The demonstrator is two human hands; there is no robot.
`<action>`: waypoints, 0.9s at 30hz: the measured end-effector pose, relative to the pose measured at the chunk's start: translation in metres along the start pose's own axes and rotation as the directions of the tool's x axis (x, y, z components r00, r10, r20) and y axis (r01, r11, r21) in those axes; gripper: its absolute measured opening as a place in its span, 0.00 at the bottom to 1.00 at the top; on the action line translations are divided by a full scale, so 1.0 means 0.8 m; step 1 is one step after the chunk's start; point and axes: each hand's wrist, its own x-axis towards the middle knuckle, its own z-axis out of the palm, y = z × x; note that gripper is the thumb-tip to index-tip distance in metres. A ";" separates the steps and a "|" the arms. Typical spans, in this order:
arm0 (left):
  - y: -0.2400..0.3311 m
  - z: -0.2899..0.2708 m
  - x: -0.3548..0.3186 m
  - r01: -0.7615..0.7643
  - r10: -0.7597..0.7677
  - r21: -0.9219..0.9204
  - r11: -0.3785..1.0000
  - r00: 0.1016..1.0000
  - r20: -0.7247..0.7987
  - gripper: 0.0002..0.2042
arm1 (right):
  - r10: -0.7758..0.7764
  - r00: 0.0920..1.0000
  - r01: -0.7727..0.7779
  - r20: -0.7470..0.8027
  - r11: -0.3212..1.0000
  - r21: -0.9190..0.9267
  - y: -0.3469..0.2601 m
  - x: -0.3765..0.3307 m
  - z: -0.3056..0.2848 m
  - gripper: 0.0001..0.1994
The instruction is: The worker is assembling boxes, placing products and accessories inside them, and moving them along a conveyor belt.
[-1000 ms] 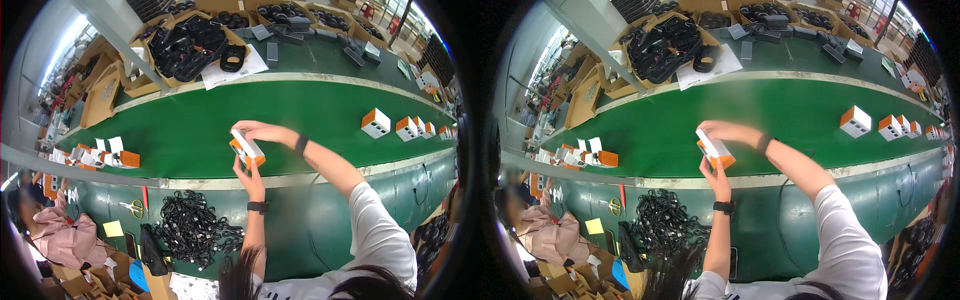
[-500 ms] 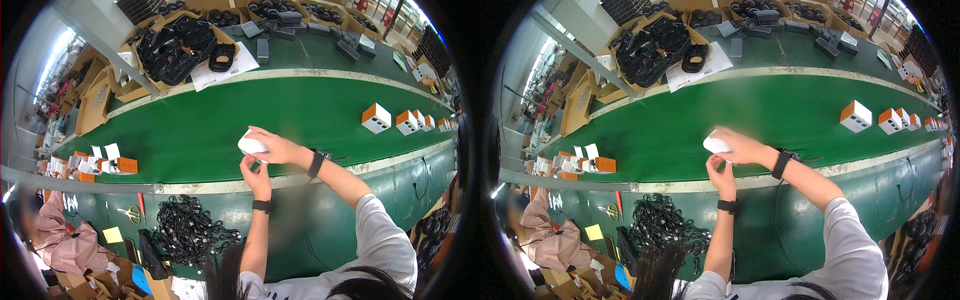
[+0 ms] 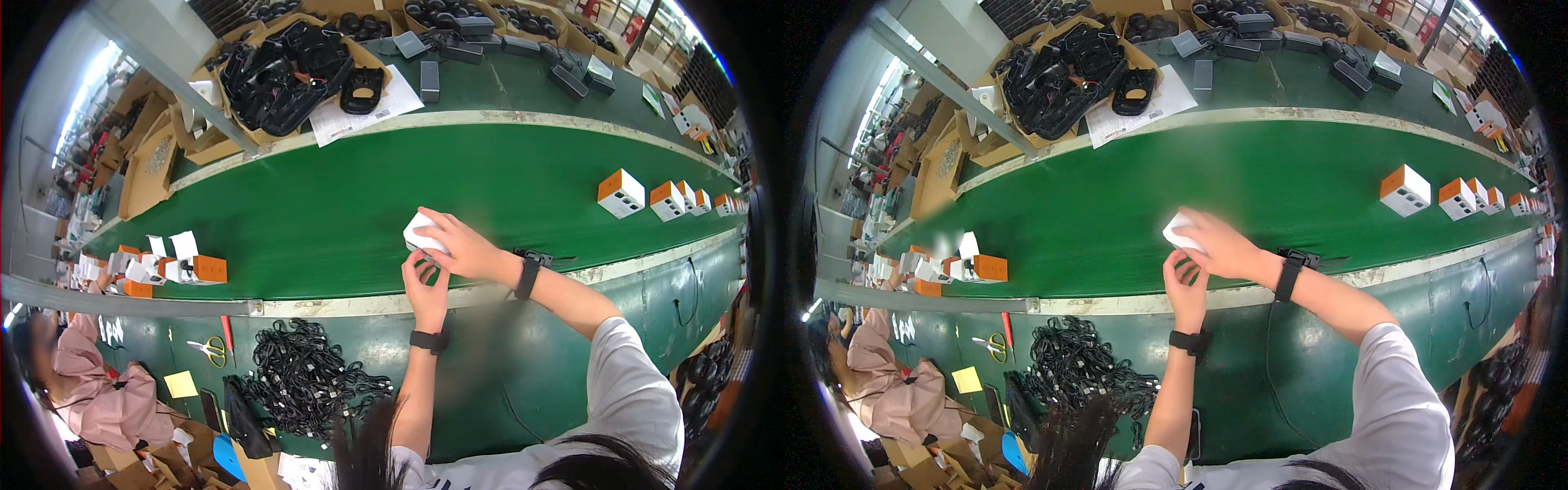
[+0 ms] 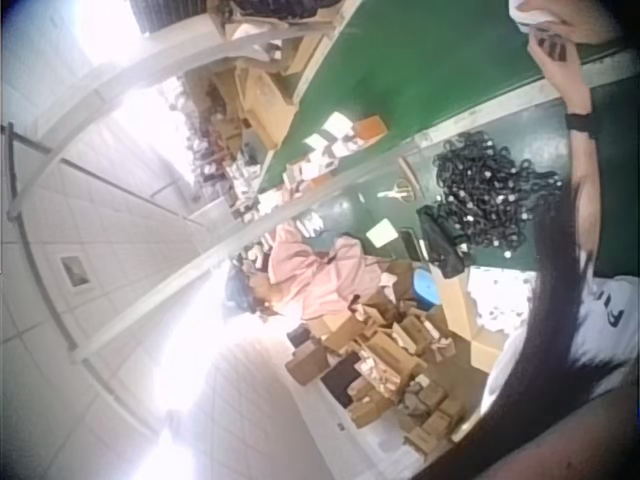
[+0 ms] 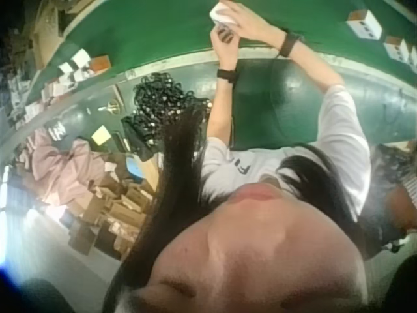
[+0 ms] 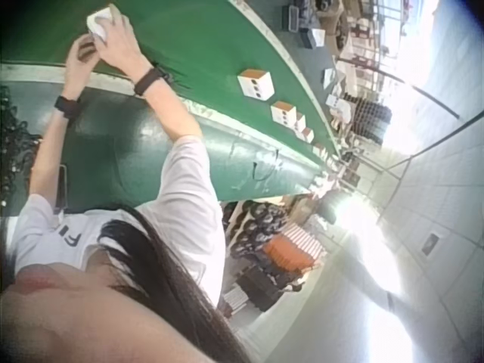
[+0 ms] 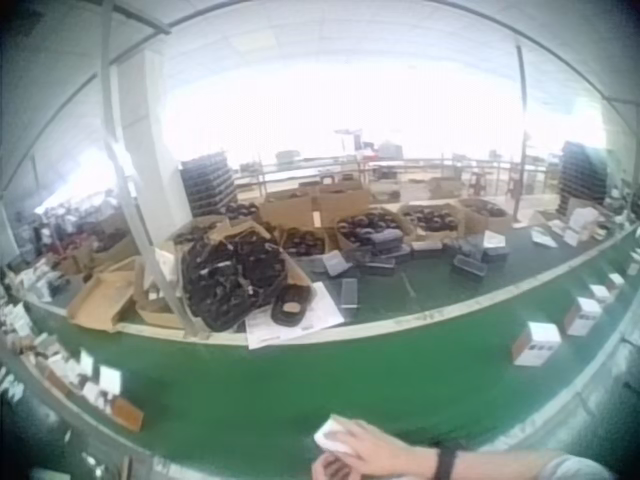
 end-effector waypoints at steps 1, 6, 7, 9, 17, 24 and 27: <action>-0.003 -0.002 -0.002 -0.040 0.040 -0.020 0.999 0.998 0.038 0.24 | -0.016 1.000 0.017 0.014 0.999 -0.032 0.001 -0.002 -0.001 0.19; -0.003 -0.007 0.005 -0.031 0.036 -0.042 0.999 0.993 0.114 0.20 | -0.099 0.995 0.100 0.012 0.978 -0.181 0.016 -0.014 -0.009 0.18; -0.001 -0.007 0.012 -0.005 0.007 -0.028 1.000 0.998 0.057 0.19 | -0.086 0.996 0.086 0.001 0.989 -0.119 0.019 -0.015 -0.014 0.18; 0.005 -0.009 0.023 -0.011 0.007 0.056 0.998 0.998 0.064 0.20 | -0.072 0.997 0.071 -0.012 0.996 -0.049 0.024 -0.015 -0.019 0.18; 0.012 -0.001 0.019 -0.052 0.049 0.020 0.998 0.989 0.138 0.25 | -0.101 0.994 0.104 0.028 0.984 -0.145 0.014 -0.020 -0.020 0.18; -0.015 0.006 0.003 -0.202 0.203 0.136 0.970 0.979 0.010 0.13 | -0.117 0.961 0.105 0.249 0.993 0.060 0.006 -0.027 -0.051 0.17; -0.011 0.015 0.006 -0.211 0.211 0.057 0.976 0.977 0.010 0.14 | -0.172 0.958 0.174 0.228 0.985 0.011 0.018 -0.030 -0.050 0.18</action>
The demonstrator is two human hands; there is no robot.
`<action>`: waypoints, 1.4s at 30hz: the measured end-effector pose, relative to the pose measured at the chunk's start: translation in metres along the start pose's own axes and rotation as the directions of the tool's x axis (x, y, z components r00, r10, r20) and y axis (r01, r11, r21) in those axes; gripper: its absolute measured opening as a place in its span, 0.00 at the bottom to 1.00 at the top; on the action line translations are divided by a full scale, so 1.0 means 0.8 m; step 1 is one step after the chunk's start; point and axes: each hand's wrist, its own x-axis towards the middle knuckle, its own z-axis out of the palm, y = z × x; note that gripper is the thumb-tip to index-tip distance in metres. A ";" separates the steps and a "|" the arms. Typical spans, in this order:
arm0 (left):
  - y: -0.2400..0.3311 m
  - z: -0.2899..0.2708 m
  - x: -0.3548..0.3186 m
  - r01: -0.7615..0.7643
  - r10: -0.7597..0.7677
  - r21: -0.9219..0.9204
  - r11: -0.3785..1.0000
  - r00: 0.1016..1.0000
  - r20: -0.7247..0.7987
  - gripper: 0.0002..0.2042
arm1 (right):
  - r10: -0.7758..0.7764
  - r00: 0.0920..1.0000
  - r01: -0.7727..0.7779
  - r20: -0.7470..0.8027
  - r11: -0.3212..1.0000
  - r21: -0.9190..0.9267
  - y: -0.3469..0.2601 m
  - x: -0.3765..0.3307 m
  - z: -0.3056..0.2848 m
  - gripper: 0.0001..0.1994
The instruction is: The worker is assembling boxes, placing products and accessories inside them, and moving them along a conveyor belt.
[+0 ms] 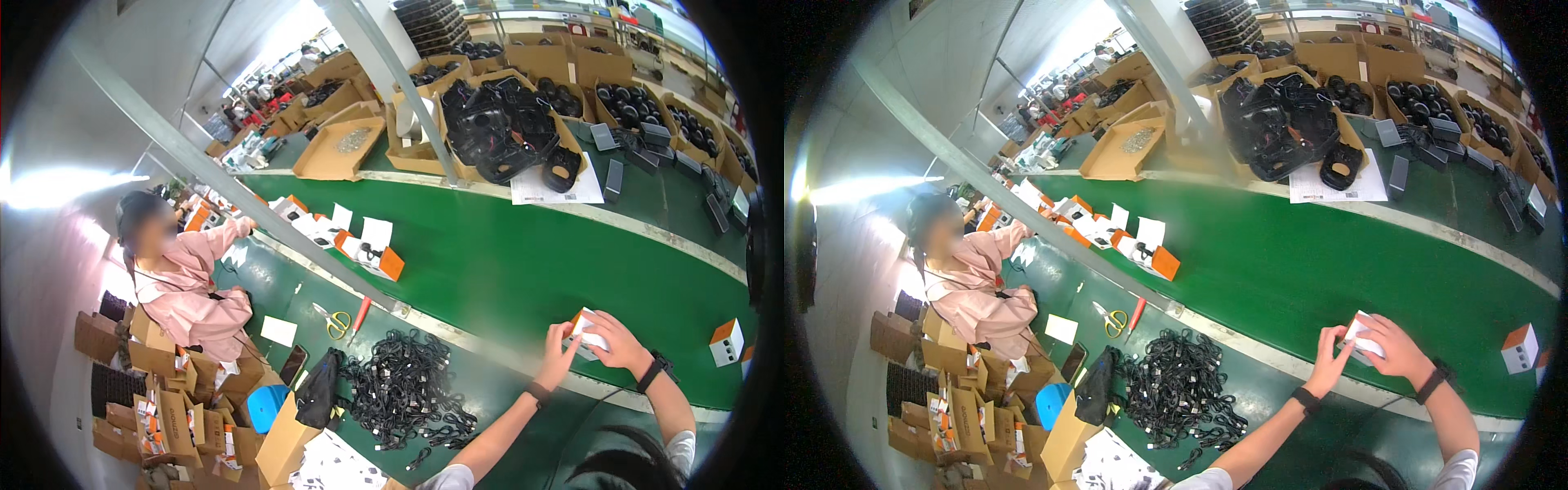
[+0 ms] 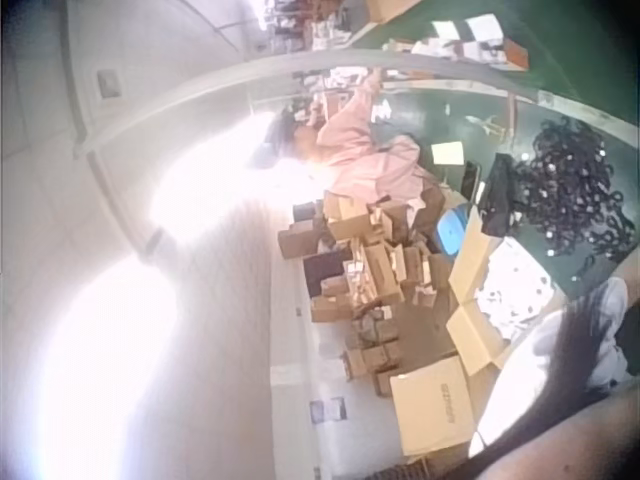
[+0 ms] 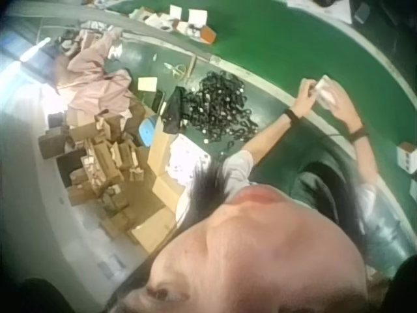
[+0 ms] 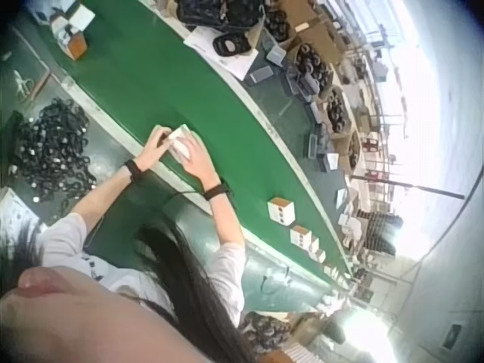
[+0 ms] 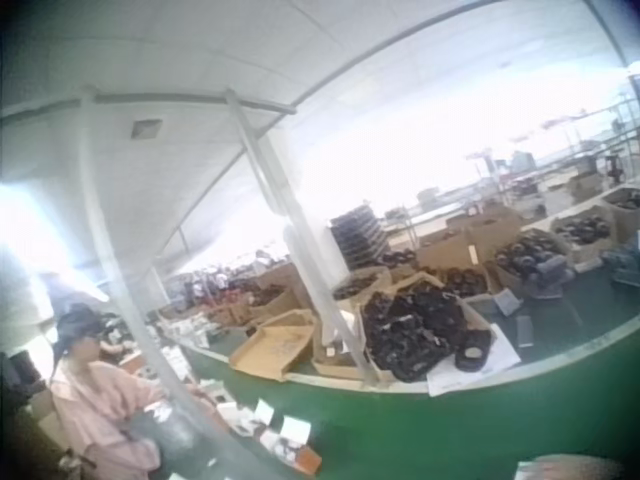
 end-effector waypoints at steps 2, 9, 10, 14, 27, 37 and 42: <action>0.000 0.013 0.001 -0.047 0.046 -0.063 0.997 0.999 -0.016 0.16 | -0.046 0.999 0.046 0.003 0.998 -0.043 0.007 -0.002 -0.002 0.18; -0.014 0.024 -0.001 0.190 -0.166 -0.219 0.957 0.979 0.121 0.21 | 0.011 0.995 -0.020 -0.096 0.995 -0.100 0.008 -0.020 0.001 0.18; -0.014 0.024 -0.001 0.184 -0.161 -0.220 0.958 0.980 0.120 0.21 | 0.064 0.980 -0.088 -0.186 0.988 -0.124 0.005 -0.025 0.009 0.18; -0.012 0.046 -0.012 0.144 -0.121 -0.230 0.962 0.986 0.114 0.20 | 0.197 0.928 -0.219 -0.317 0.975 -0.035 0.018 -0.072 0.041 0.22; -0.004 0.069 -0.032 0.196 -0.197 -0.193 0.961 0.980 0.014 0.21 | 0.632 0.743 -0.235 -0.218 0.552 0.800 0.012 -0.092 0.054 0.33; 0.021 0.010 -0.064 0.120 -0.109 -0.056 0.991 0.980 0.165 0.13 | 0.572 0.734 -0.339 -0.366 0.775 0.533 0.109 -0.186 -0.050 0.35; 0.023 -0.034 -0.100 0.126 -0.120 -0.022 0.992 0.977 0.178 0.11 | 0.617 0.703 -0.390 -0.354 0.751 0.533 0.162 -0.232 -0.074 0.41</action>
